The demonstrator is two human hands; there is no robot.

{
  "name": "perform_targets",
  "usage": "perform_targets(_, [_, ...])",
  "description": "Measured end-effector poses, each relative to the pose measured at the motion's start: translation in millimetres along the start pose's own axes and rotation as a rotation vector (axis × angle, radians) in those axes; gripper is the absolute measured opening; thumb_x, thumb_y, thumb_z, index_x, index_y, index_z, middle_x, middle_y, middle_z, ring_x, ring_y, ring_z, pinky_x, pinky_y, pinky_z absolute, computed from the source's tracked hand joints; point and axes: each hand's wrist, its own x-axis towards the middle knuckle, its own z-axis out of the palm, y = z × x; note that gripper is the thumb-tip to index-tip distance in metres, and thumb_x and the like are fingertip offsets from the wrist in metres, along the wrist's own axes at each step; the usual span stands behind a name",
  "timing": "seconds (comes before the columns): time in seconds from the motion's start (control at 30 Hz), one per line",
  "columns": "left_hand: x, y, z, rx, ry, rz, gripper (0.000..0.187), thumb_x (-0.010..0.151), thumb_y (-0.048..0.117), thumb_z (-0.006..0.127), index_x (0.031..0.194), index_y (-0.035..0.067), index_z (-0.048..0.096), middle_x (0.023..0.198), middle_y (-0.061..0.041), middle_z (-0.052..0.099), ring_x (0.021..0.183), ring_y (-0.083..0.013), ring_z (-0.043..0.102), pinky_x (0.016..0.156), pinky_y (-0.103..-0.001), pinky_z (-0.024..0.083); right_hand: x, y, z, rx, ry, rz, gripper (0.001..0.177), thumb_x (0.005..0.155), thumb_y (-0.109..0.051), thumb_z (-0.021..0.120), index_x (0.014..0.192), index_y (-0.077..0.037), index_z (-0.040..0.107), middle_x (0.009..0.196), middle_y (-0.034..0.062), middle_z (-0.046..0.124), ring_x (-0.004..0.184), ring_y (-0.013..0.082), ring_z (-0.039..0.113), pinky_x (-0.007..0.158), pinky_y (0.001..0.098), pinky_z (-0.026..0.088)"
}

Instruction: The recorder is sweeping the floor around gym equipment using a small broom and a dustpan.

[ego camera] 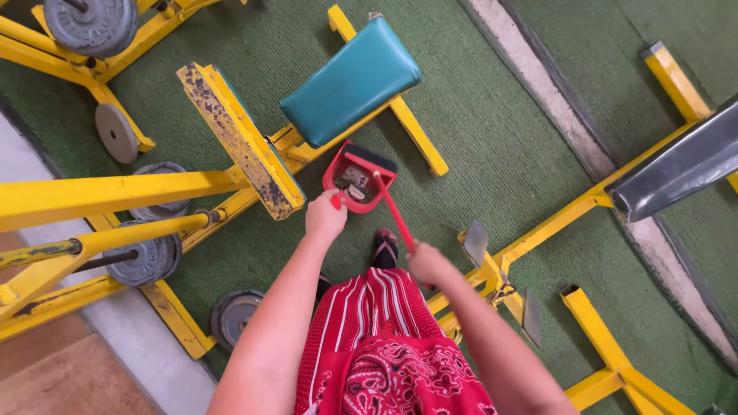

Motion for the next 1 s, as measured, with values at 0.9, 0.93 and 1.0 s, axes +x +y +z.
perform_targets(0.9, [-47,-76,-46,-0.014,-0.065,0.035,0.042,0.085,0.027,0.07,0.122,0.009,0.072,0.108,-0.024,0.073,0.103,-0.0387,0.071,0.092,-0.046,0.056,-105,-1,-9,0.313,-0.084,0.191,0.053,0.095,-0.026,0.06,0.148,-0.023,0.055,0.065,0.007,0.055,0.046,0.0169,0.053,0.044,0.0367,0.047])
perform_targets(0.93, [-50,-80,-52,-0.015,-0.068,0.041,0.042,0.085,0.027,0.07,0.122,0.009,0.072,0.108,-0.024,0.073,0.103,-0.0387,0.071,0.092,-0.046,0.056,-110,-5,-10,0.316,-0.079,0.193,0.053,0.095,-0.026,0.06,0.148,-0.023,0.055,0.065,0.007,0.055,0.046,0.0169,0.053,0.044,0.0367,0.047])
perform_targets(1.0, [-52,-86,-64,0.018,-0.116,0.047,0.043,0.086,0.03,0.071,0.123,0.01,0.072,0.106,-0.024,0.073,0.104,-0.0386,0.071,0.093,-0.046,0.056,-117,-14,-12,0.312,-0.011,0.289,0.056,0.096,-0.027,0.06,0.151,-0.027,0.047,0.064,0.0072,0.056,0.047,0.019,0.054,0.044,0.038,0.046])
